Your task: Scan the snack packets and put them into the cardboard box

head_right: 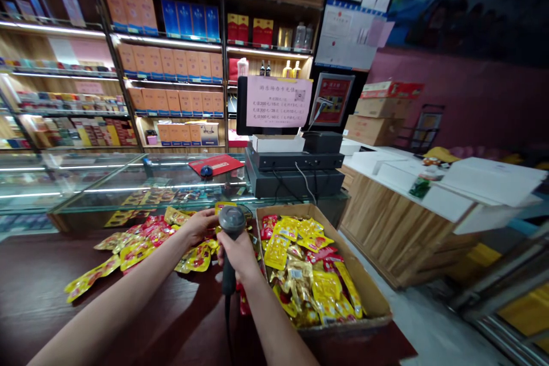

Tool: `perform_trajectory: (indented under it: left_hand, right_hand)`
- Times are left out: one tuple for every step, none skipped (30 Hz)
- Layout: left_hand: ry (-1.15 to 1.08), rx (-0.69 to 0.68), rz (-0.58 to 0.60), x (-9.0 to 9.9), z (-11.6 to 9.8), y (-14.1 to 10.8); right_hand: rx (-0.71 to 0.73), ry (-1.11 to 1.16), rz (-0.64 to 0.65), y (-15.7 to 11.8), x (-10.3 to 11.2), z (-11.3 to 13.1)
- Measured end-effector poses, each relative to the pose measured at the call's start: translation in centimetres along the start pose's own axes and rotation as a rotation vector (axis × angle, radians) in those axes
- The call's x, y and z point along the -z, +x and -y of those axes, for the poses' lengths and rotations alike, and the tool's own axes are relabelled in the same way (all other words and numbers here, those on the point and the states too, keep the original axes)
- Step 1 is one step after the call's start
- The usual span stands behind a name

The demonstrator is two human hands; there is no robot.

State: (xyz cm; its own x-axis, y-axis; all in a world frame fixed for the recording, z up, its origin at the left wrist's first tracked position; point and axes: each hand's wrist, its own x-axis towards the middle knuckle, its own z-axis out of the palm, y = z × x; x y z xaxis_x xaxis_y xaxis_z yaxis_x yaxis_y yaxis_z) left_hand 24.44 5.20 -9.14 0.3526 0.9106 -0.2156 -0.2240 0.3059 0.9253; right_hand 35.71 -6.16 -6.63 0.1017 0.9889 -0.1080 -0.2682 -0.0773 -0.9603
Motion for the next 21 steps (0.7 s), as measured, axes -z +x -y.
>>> perform_trajectory:
  left_hand:
    - [0.011, 0.009, 0.009, 0.0, -0.1, -0.2]
    - [0.022, 0.024, 0.028, -0.1, -0.2, -0.5]
    - [0.03, 0.044, 0.057, -0.3, -0.3, -0.8]
    - [0.038, 0.067, 0.097, -0.5, -0.4, -1.2]
    - [0.044, 0.091, 0.143, -0.9, -0.5, -1.6]
    - [0.051, 0.112, 0.192, -1.3, -0.5, -1.9]
    - [0.059, 0.132, 0.235, -1.8, -0.5, -2.1]
    - [0.064, 0.149, 0.264, -2.4, -0.6, -2.3]
    - [0.063, 0.17, 0.279, -3.1, -0.6, -2.4]
    - [0.049, 0.198, 0.289, -3.9, -0.8, -2.3]
    - [0.02, 0.239, 0.307, -4.8, -1.0, -2.2]
    - [-0.019, 0.285, 0.337, -5.8, -1.2, -2.0]
    - [-0.061, 0.334, 0.383, -6.9, -1.6, -1.6]
    - [-0.097, 0.378, 0.436, -8.2, -2.0, -1.2]
    - [-0.122, 0.41, 0.484, -9.5, -2.4, -0.8]
    - [-0.134, 0.426, 0.514, -10.9, -2.8, -0.2]
    - [-0.135, 0.43, 0.529, -12.3, -3.2, 0.4]
    - [-0.128, 0.428, 0.534, -13.7, -3.5, 1.0]
    - [-0.11, 0.424, 0.527, -15.0, -3.7, 1.7]
    - [-0.082, 0.418, 0.51, -16.2, -3.8, 2.4]
    - [-0.041, 0.413, 0.483, -17.2, -3.7, 3.1]
  right_hand:
    - [0.027, 0.028, -0.022, -0.1, 0.2, 0.1]
    - [0.058, 0.054, -0.058, -0.2, 0.5, 0.4]
    - [0.085, 0.075, -0.105, -0.3, 0.9, 0.6]
    - [0.101, 0.092, -0.153, -0.3, 1.5, 0.9]
    - [0.097, 0.106, -0.19, -0.4, 2.1, 1.3]
    - [0.075, 0.124, -0.206, -0.4, 2.7, 1.7]
    - [0.042, 0.144, -0.204, -0.5, 3.5, 2.1]
    - [0.007, 0.165, -0.189, -0.5, 4.3, 2.5]
    - [-0.028, 0.185, -0.165, -0.4, 5.2, 2.9]
    - [-0.06, 0.207, -0.143, -0.4, 6.1, 3.3]
    - [-0.09, 0.228, -0.131, -0.3, 7.1, 3.8]
    - [-0.12, 0.251, -0.121, -0.1, 8.1, 4.3]
    - [-0.151, 0.273, -0.111, 0.0, 9.2, 4.9]
    - [-0.179, 0.292, -0.1, 0.2, 10.3, 5.5]
    - [-0.204, 0.309, -0.085, 0.5, 11.4, 6.3]
    - [-0.218, 0.325, -0.075, 0.7, 12.5, 7.1]
    - [-0.216, 0.337, -0.083, 1.0, 13.6, 7.9]
    - [-0.2, 0.344, -0.105, 1.2, 14.6, 8.7]
    - [-0.169, 0.342, -0.148, 1.4, 15.5, 9.5]
    - [-0.139, 0.335, -0.199, 1.5, 16.4, 10.2]
    - [-0.115, 0.324, -0.245, 1.6, 17.1, 10.7]
